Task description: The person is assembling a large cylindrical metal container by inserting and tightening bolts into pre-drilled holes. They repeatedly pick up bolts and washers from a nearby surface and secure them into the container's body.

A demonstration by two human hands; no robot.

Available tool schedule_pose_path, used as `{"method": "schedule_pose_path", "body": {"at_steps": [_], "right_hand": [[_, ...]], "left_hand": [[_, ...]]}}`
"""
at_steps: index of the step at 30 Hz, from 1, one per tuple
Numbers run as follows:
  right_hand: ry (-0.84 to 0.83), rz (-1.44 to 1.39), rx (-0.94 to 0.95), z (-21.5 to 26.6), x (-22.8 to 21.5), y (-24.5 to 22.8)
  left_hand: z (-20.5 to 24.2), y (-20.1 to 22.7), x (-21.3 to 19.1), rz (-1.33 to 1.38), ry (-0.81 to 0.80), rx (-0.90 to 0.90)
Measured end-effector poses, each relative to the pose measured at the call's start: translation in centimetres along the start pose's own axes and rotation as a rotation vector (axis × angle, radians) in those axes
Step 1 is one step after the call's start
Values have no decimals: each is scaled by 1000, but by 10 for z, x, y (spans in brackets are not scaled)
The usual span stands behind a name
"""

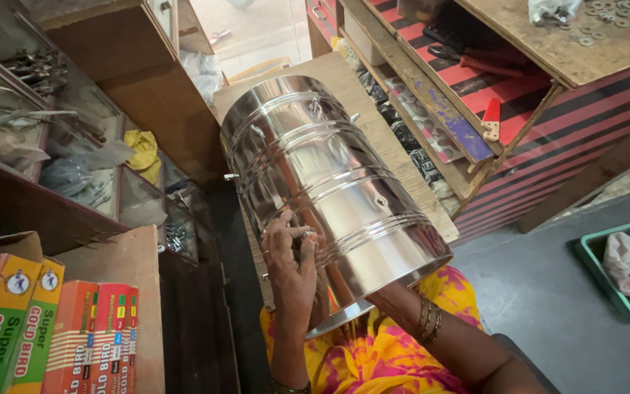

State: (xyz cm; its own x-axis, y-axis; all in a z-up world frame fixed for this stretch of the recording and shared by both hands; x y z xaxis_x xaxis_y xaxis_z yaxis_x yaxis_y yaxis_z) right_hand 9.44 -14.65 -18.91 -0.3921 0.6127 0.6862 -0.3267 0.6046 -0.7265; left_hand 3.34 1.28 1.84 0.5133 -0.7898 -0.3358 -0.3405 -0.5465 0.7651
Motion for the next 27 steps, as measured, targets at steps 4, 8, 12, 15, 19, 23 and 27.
{"method": "schedule_pose_path", "body": {"at_steps": [4,8,12,15,19,23,27], "right_hand": [[0,437,-39,6,13,-16],[-1,119,-16,-3,-10,-1],[35,-124,22,-17,-44,16],[14,-109,23,-14,-37,13],[15,-75,53,0,-1,-7],[-12,-27,51,4,7,-10],[-56,-30,-36,-1,0,0]], "left_hand": [[0,-1,0,26,7,-5],[0,-2,1,10,-11,-10],[0,-3,1,13,-18,-80],[-1,-1,0,21,-31,-113],[0,2,-1,11,-23,-97],[0,-1,1,13,-33,-118],[0,-3,2,3,-48,-123]]}}
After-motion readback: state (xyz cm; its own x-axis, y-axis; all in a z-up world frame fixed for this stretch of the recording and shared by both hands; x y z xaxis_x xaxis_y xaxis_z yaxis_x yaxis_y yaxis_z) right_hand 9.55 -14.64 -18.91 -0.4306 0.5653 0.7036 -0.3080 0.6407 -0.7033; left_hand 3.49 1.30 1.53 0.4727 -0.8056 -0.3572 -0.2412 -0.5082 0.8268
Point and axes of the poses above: each hand's wrist, its own z-axis away from the middle knuckle, its own x-axis out of the palm, y = z × x, the point moved 4 cm from there along -z, towards the middle knuckle, and after that the axes turned 10 degrees about z, right-handed, at the moved point
